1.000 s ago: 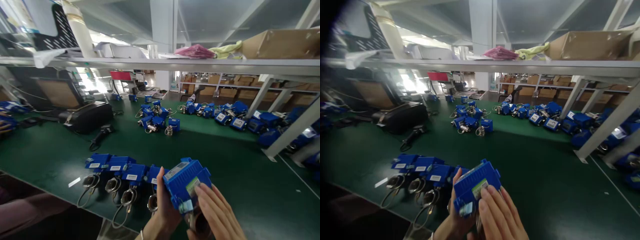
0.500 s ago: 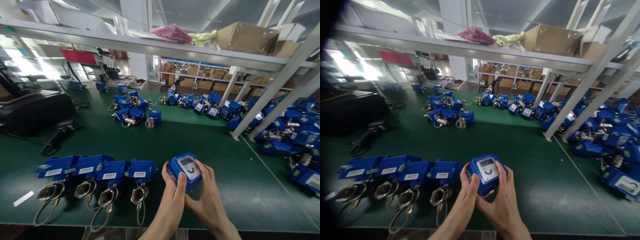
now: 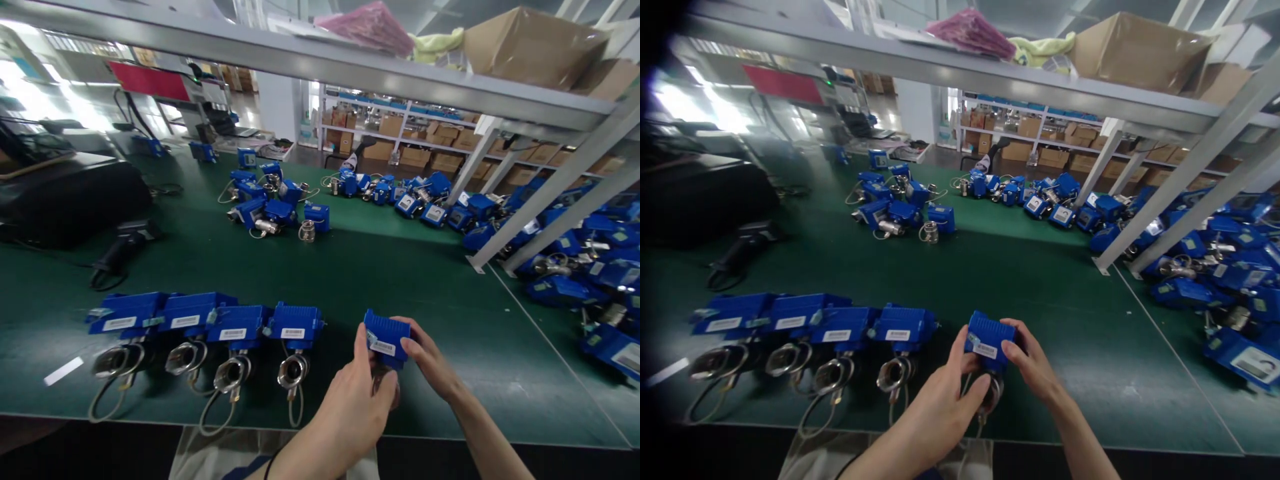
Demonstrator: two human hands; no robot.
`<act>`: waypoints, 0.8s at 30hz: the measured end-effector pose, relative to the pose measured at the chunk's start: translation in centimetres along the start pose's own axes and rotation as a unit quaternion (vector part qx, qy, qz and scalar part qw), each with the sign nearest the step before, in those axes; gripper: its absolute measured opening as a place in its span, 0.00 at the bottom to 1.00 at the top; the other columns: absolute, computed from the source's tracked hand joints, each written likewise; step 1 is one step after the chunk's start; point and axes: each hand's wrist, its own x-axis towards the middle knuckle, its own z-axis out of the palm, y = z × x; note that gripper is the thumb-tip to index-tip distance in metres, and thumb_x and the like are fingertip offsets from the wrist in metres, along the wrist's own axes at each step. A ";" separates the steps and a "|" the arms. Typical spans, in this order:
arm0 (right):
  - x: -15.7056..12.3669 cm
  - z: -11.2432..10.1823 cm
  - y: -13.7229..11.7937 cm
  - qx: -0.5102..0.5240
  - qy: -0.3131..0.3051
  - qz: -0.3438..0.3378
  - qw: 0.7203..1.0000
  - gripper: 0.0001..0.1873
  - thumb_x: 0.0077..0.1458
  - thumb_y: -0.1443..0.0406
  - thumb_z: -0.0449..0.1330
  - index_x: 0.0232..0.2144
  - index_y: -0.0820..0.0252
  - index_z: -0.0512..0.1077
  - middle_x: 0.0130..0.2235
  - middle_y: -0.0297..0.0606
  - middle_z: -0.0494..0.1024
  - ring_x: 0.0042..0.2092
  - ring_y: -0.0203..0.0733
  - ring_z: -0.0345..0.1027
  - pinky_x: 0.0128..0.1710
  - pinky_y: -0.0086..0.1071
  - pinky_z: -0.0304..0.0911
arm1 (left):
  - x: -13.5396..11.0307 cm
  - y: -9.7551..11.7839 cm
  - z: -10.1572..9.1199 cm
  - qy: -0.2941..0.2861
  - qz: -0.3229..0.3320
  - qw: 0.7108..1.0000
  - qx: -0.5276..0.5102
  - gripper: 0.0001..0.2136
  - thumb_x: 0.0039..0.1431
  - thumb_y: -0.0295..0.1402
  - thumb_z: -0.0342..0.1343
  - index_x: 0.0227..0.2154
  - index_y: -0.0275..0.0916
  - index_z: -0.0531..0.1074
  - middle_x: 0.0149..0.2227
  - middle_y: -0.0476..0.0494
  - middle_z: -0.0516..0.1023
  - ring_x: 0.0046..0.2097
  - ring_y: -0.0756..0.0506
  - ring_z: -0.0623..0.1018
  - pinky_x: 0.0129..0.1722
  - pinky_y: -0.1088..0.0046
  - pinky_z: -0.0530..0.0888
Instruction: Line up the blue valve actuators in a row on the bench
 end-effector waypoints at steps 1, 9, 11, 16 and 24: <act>0.1 -0.2 0.2 -0.031 -0.006 0.011 0.999 0.26 0.54 0.51 0.54 0.51 0.58 0.62 0.49 0.43 0.70 0.51 0.48 0.65 0.50 0.42 0.61 | -0.2 0.0 -0.3 0.004 0.010 1.000 0.016 0.36 0.58 0.45 0.51 0.64 0.39 0.42 0.46 0.37 0.75 0.48 0.39 0.74 0.53 0.61 0.65; -0.9 -0.9 0.1 -0.238 0.022 0.051 0.970 0.40 0.49 0.47 0.57 0.60 0.57 0.52 0.56 0.50 0.63 0.52 0.52 0.65 0.48 0.45 0.65 | -3.6 -0.3 -9.7 0.158 0.107 0.971 0.145 0.18 0.58 0.40 0.52 0.51 0.47 0.69 0.50 0.44 0.73 0.53 0.40 0.71 0.54 0.63 0.67; -1.1 -0.6 -0.5 -0.337 0.035 0.003 0.941 0.47 0.45 0.47 0.61 0.61 0.58 0.49 0.59 0.52 0.60 0.55 0.57 0.61 0.50 0.49 0.62 | -4.5 -1.3 -13.3 0.221 0.116 0.943 0.219 0.16 0.59 0.41 0.51 0.49 0.46 0.70 0.50 0.46 0.73 0.51 0.42 0.72 0.52 0.64 0.69; 0.5 1.9 -2.5 -0.552 0.033 -0.068 0.830 0.40 0.44 0.49 0.62 0.55 0.63 0.62 0.52 0.53 0.69 0.52 0.62 0.62 0.49 0.54 0.61 | -6.4 -3.2 -18.2 0.333 0.095 0.877 0.333 0.17 0.60 0.44 0.49 0.47 0.44 0.70 0.49 0.45 0.74 0.49 0.42 0.73 0.48 0.66 0.72; 0.8 -0.3 -2.1 -0.357 0.116 -0.032 0.926 0.37 0.39 0.45 0.63 0.46 0.63 0.67 0.40 0.48 0.76 0.40 0.53 0.70 0.41 0.45 0.67 | -9.2 -4.3 -17.4 0.373 0.126 0.864 0.313 0.14 0.60 0.43 0.49 0.44 0.46 0.71 0.43 0.51 0.76 0.43 0.45 0.76 0.46 0.70 0.71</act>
